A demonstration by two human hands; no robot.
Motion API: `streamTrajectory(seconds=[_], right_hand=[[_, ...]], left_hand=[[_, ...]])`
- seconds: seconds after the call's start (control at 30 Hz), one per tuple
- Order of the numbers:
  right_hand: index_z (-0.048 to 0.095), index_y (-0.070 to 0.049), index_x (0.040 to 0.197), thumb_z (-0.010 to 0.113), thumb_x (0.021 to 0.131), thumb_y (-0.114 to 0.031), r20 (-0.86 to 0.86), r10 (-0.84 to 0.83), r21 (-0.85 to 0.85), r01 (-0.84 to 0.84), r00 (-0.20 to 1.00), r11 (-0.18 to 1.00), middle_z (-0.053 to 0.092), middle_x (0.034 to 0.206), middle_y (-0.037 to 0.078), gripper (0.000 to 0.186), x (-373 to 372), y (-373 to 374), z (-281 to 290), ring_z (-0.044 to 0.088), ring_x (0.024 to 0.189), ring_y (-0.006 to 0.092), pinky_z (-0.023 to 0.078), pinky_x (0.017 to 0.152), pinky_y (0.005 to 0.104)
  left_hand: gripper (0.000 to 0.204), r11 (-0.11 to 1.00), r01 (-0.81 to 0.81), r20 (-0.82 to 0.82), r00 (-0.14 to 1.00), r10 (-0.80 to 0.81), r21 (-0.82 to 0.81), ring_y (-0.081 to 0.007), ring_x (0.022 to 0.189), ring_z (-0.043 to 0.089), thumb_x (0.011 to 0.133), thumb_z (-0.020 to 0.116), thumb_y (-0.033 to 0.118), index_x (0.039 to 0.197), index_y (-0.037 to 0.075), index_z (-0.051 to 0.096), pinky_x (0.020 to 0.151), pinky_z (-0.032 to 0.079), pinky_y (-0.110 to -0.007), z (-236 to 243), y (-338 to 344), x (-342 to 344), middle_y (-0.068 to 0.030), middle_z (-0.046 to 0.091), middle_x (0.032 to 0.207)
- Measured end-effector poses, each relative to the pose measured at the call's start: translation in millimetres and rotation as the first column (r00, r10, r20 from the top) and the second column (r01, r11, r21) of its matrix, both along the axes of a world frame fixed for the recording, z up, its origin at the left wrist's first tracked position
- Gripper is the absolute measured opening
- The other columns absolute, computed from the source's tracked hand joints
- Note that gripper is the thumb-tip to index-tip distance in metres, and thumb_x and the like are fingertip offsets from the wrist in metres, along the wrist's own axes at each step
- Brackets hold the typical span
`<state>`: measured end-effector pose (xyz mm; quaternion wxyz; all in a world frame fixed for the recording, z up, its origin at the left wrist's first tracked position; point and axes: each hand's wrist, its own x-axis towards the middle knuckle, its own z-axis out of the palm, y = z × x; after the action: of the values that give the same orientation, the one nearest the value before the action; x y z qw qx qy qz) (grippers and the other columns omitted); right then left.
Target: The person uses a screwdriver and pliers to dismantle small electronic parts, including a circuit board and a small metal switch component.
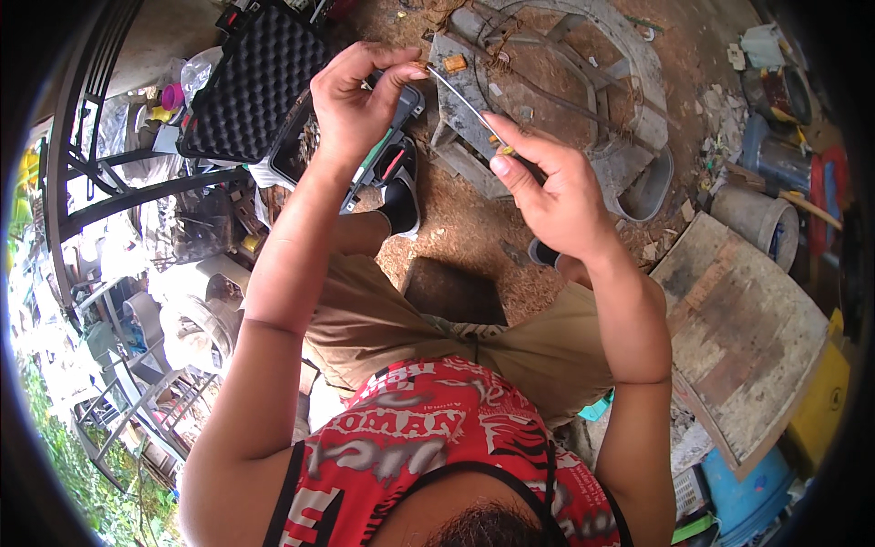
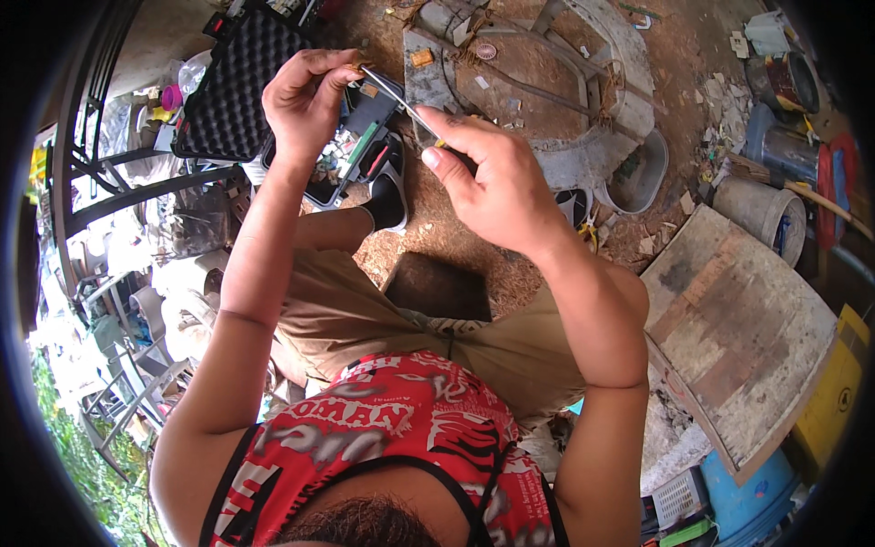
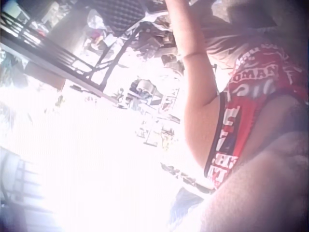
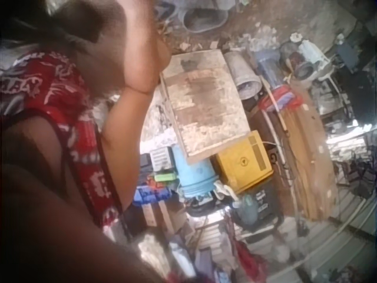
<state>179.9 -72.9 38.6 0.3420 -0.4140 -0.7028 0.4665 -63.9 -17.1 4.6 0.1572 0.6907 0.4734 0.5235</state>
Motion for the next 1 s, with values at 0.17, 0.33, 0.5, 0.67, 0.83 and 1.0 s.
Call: streamTrajectory(seconds=[0.17, 0.33, 0.5, 0.67, 0.83, 1.0], right_hand=[[0.061, -0.001, 0.127, 0.064, 0.091, -0.008, -0.030, -0.062, 0.138, 0.066, 0.998, 0.988, 0.064, 0.078, 0.013, 0.037, -5.8, 4.8, 3.7, 0.060, 0.065, 0.0181, 0.049, 0.062, 0.0316], [0.061, 0.000, 0.126, 0.064, 0.093, -0.012, -0.108, -0.143, -0.044, 0.139, 0.984, 0.989, 0.070, 0.087, 0.014, 0.035, 23.4, 9.6, 23.0, 0.067, 0.075, 0.0161, 0.052, 0.069, 0.0293], [0.062, -0.005, 0.126, 0.065, 0.092, -0.012, -0.020, -0.038, 0.050, 0.039, 0.999, 0.998, 0.070, 0.089, 0.016, 0.035, 20.0, 5.5, 18.4, 0.068, 0.078, 0.0240, 0.053, 0.073, 0.0316], [0.063, -0.005, 0.126, 0.064, 0.090, -0.009, 0.077, 0.005, 0.086, -0.012, 0.997, 0.996, 0.067, 0.083, 0.018, 0.035, 19.4, 6.4, 23.3, 0.064, 0.070, 0.0279, 0.051, 0.068, 0.0357], [0.063, -0.005, 0.125, 0.064, 0.090, -0.008, 0.085, -0.005, 0.142, -0.007, 0.996, 0.990, 0.066, 0.083, 0.018, 0.035, 20.1, 9.1, 22.5, 0.062, 0.068, 0.0289, 0.051, 0.066, 0.0358], [0.064, -0.004, 0.123, 0.064, 0.090, -0.007, 0.059, 0.006, 0.199, -0.017, 0.998, 0.980, 0.069, 0.091, 0.020, 0.034, 18.6, 10.6, 20.8, 0.064, 0.071, 0.0297, 0.052, 0.069, 0.0352]], left_hand=[[0.007, 0.996, 0.051, -0.080, 0.996, -0.045, 0.076, -0.0170, 0.076, 0.070, 0.076, 0.079, 0.004, 0.081, 0.006, 0.075, 0.068, 0.055, -0.028, 6.2, -9.0, 22.4, -0.0061, 0.073, 0.083], [0.013, 0.990, 0.124, 0.233, 0.967, -0.104, -0.071, -0.0185, 0.082, 0.070, 0.083, 0.075, 0.006, 0.094, 0.000, 0.072, 0.073, 0.056, -0.030, -14.1, -10.1, 0.8, -0.0116, 0.073, 0.098], [0.018, 0.820, 0.515, 0.788, 0.601, -0.137, -0.250, -0.0231, 0.093, 0.070, 0.094, 0.063, 0.008, 0.112, 0.002, 0.063, 0.082, 0.060, -0.035, -16.3, -9.4, 13.7, -0.0147, 0.069, 0.109], [0.021, 0.818, 0.549, 0.791, 0.572, -0.218, -0.172, -0.0236, 0.102, 0.067, 0.094, 0.062, 0.005, 0.115, 0.003, 0.063, 0.090, 0.056, -0.036, -23.2, 1.9, 6.3, -0.0164, 0.067, 0.115], [0.024, 0.846, 0.505, 0.783, 0.591, -0.194, -0.172, -0.0189, 0.098, 0.068, 0.092, 0.067, 0.010, 0.114, 0.000, 0.065, 0.088, 0.055, -0.031, -15.1, 4.4, 11.6, -0.0130, 0.070, 0.110], [0.024, 0.860, 0.467, 0.739, 0.651, -0.176, -0.207, -0.0174, 0.098, 0.068, 0.091, 0.067, 0.009, 0.114, 0.000, 0.066, 0.088, 0.055, -0.029, -14.5, 4.4, 7.0, -0.0124, 0.070, 0.111]])
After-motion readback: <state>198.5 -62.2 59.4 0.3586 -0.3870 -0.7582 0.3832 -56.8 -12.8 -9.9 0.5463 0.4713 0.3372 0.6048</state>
